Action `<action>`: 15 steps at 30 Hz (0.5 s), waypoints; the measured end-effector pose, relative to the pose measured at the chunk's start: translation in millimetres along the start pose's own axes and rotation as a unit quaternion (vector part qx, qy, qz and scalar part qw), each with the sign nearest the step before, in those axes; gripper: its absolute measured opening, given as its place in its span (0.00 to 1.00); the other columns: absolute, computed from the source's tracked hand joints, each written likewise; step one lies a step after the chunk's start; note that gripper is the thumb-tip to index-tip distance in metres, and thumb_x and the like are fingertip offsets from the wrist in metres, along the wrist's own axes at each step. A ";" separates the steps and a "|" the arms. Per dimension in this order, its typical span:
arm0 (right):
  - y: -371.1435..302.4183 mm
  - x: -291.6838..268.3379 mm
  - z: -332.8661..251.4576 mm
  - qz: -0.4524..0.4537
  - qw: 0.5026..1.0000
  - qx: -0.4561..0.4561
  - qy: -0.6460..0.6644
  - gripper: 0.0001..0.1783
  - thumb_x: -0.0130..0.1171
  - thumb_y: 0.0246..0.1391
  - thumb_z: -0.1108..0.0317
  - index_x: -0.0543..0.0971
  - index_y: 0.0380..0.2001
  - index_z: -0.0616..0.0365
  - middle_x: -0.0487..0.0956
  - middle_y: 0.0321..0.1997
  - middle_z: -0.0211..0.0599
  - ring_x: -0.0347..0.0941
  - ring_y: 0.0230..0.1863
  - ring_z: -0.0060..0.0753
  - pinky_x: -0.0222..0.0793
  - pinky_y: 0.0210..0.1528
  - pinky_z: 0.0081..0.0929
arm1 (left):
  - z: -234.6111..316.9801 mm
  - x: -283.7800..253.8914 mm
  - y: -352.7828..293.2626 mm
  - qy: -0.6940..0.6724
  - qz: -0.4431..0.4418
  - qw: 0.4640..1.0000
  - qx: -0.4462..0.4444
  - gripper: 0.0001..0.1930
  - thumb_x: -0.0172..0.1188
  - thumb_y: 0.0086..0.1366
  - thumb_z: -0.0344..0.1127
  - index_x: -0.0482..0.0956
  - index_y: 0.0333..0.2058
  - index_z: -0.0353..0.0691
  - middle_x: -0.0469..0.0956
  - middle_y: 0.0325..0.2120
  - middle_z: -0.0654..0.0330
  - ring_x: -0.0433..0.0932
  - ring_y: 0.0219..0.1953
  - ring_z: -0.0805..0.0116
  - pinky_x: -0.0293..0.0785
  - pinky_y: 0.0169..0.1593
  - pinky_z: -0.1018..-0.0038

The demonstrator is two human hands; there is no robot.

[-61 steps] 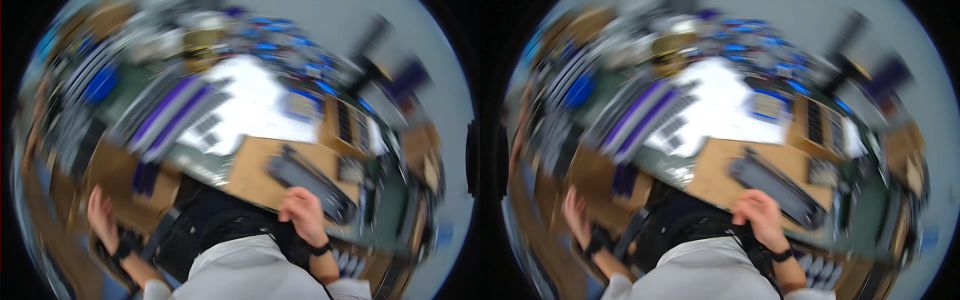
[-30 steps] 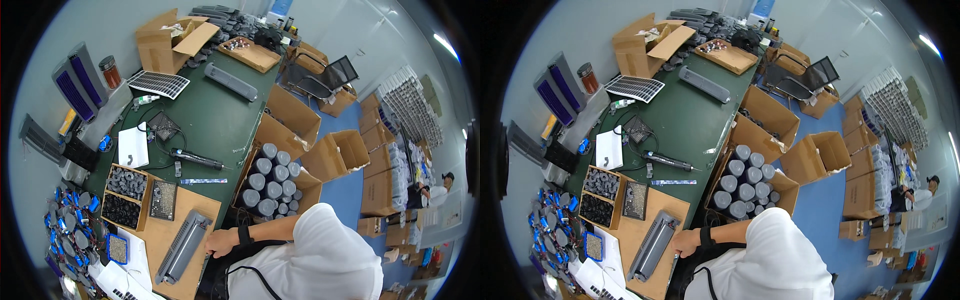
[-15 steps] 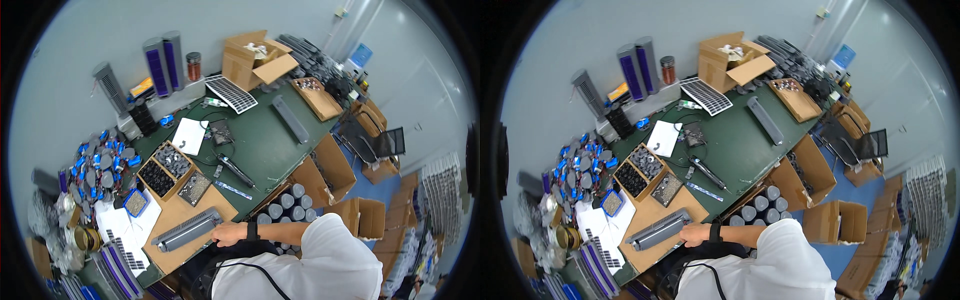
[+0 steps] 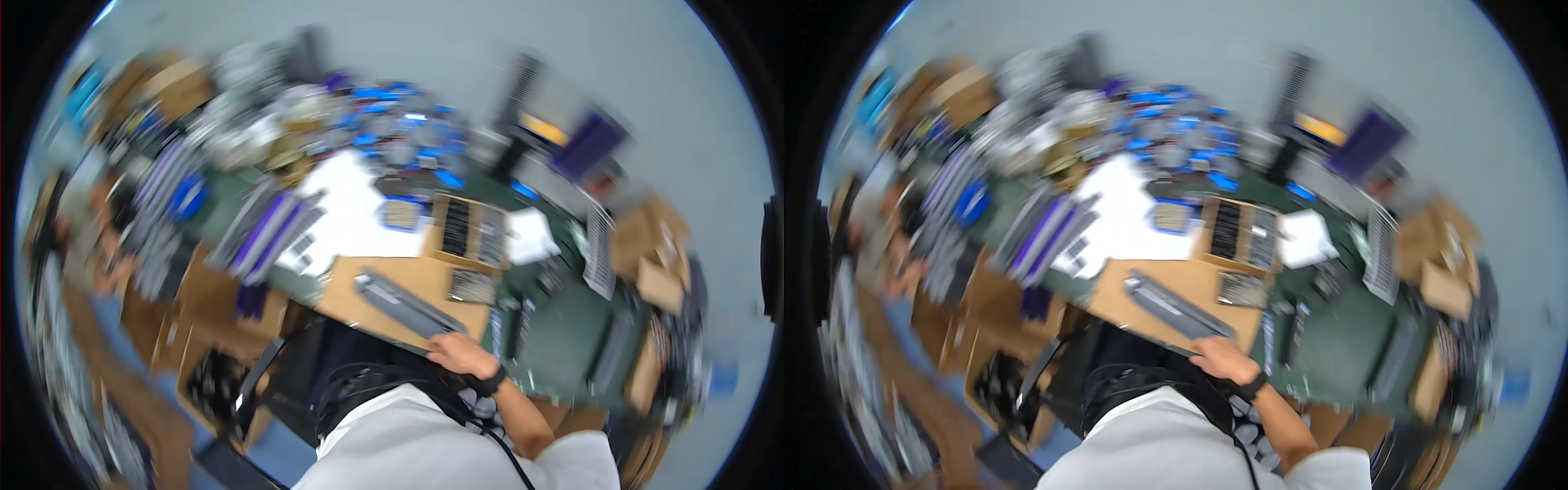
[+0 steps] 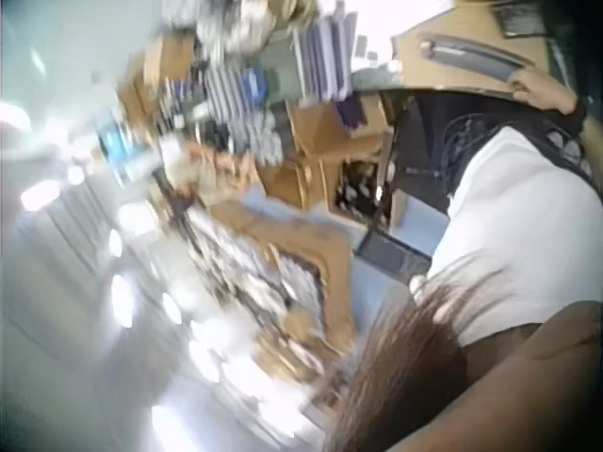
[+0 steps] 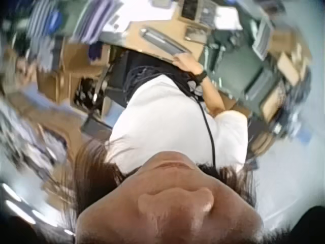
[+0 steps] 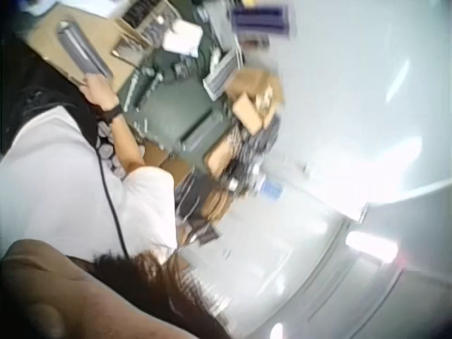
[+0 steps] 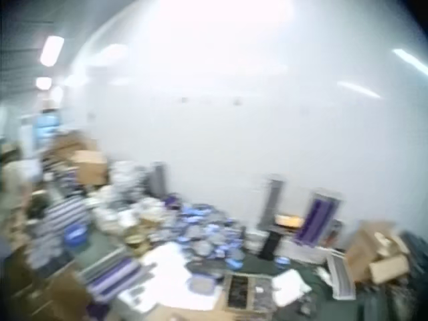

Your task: The person assembles a grey and purple electronic device by connecting internal wires and snapping the casing together. They then use a handheld vacuum to clean the exterior of the assembled unit. Finally, the person retrieves multiple black plastic components from a cardboard box and stacks them on the workbench.

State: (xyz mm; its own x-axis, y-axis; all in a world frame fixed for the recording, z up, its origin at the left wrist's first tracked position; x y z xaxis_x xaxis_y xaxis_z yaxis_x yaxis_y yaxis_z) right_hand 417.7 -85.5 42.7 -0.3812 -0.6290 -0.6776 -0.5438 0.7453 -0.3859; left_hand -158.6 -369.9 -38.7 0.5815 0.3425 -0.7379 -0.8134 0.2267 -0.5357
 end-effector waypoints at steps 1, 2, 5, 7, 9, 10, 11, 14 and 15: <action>1.6 -11.7 -9.4 -0.001 1.000 -0.011 -0.004 0.16 0.61 0.52 0.63 0.79 0.42 0.63 0.81 0.35 0.49 0.78 0.40 0.53 0.72 0.42 0.41 | -45.5 -6.2 -24.4 -0.014 0.014 0.999 -0.046 0.35 0.36 0.71 0.57 0.69 0.58 0.28 0.68 0.59 0.40 0.68 0.61 0.47 0.66 0.60 0.60; 7.1 -16.8 -14.8 -0.011 1.000 -0.027 0.005 0.16 0.61 0.52 0.65 0.79 0.42 0.63 0.81 0.35 0.48 0.78 0.40 0.52 0.73 0.42 0.39 | -89.1 -13.5 -52.4 -0.028 0.031 0.995 -0.092 0.35 0.36 0.71 0.57 0.69 0.58 0.28 0.68 0.59 0.39 0.68 0.61 0.47 0.66 0.60 0.60; 20.2 -25.6 -23.9 -0.023 0.999 -0.037 -0.016 0.18 0.62 0.51 0.65 0.79 0.43 0.64 0.82 0.36 0.48 0.80 0.38 0.46 0.74 0.42 0.36 | -180.0 -12.3 -123.0 -0.059 0.049 0.977 -0.197 0.36 0.36 0.71 0.58 0.69 0.58 0.28 0.68 0.59 0.39 0.68 0.61 0.47 0.66 0.60 0.60; 32.0 -23.5 -24.4 -0.038 0.997 -0.058 -0.016 0.18 0.63 0.51 0.66 0.79 0.43 0.66 0.82 0.35 0.49 0.80 0.38 0.45 0.74 0.42 0.35 | -232.2 -5.7 -173.6 -0.088 0.067 0.959 -0.259 0.36 0.35 0.71 0.58 0.69 0.58 0.27 0.68 0.59 0.39 0.67 0.61 0.47 0.66 0.60 0.60; 43.7 -19.9 -30.0 -0.058 0.996 -0.071 -0.015 0.17 0.63 0.51 0.67 0.79 0.42 0.66 0.82 0.34 0.50 0.80 0.38 0.47 0.74 0.42 0.36 | -259.5 2.6 -216.9 -0.109 0.081 0.943 -0.305 0.36 0.35 0.71 0.58 0.69 0.58 0.27 0.68 0.59 0.39 0.67 0.61 0.47 0.66 0.60 0.60; 47.6 -19.5 -36.5 -0.069 0.995 -0.075 -0.016 0.16 0.64 0.50 0.67 0.79 0.42 0.65 0.82 0.34 0.50 0.80 0.38 0.50 0.74 0.42 0.38 | -270.7 6.3 -234.3 -0.119 0.089 0.934 -0.324 0.36 0.35 0.71 0.58 0.69 0.58 0.27 0.68 0.59 0.39 0.67 0.61 0.47 0.66 0.60 0.60; 52.5 -18.2 -45.0 -0.085 0.993 -0.082 -0.024 0.16 0.64 0.50 0.67 0.80 0.41 0.64 0.82 0.34 0.51 0.79 0.38 0.52 0.74 0.42 0.39 | -287.3 12.2 -258.7 -0.134 0.097 0.923 -0.346 0.37 0.35 0.71 0.59 0.69 0.58 0.27 0.68 0.58 0.39 0.67 0.62 0.47 0.66 0.60 0.60; 64.3 -4.3 -65.0 -0.117 0.988 -0.091 -0.054 0.16 0.64 0.50 0.67 0.80 0.41 0.65 0.82 0.34 0.51 0.80 0.38 0.53 0.74 0.41 0.40 | -312.8 22.1 -293.2 -0.155 0.108 0.903 -0.386 0.37 0.35 0.71 0.59 0.69 0.58 0.27 0.68 0.58 0.39 0.67 0.62 0.47 0.66 0.60 0.60; 68.2 1.2 -72.0 -0.129 0.985 -0.092 -0.065 0.17 0.64 0.50 0.66 0.80 0.42 0.64 0.82 0.35 0.51 0.80 0.39 0.52 0.74 0.42 0.40 | -314.9 18.3 -294.8 -0.155 0.111 0.899 -0.395 0.37 0.35 0.71 0.59 0.69 0.58 0.27 0.68 0.58 0.38 0.67 0.62 0.47 0.66 0.60 0.60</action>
State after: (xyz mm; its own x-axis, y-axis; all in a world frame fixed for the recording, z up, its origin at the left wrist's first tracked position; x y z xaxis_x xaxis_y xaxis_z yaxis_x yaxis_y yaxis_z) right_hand 326.3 -51.4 60.7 -0.1195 -0.7500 -0.6506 -0.7408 0.5036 -0.4445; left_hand 96.9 -717.6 -23.4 0.2749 0.5649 -0.7780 -0.5722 -0.5542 -0.6045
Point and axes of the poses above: each hand's wrist, its own y-axis towards the middle knuckle, its own x-axis out of the palm, z = x × y, the point moved 3 cm from there along y, towards the middle knuckle
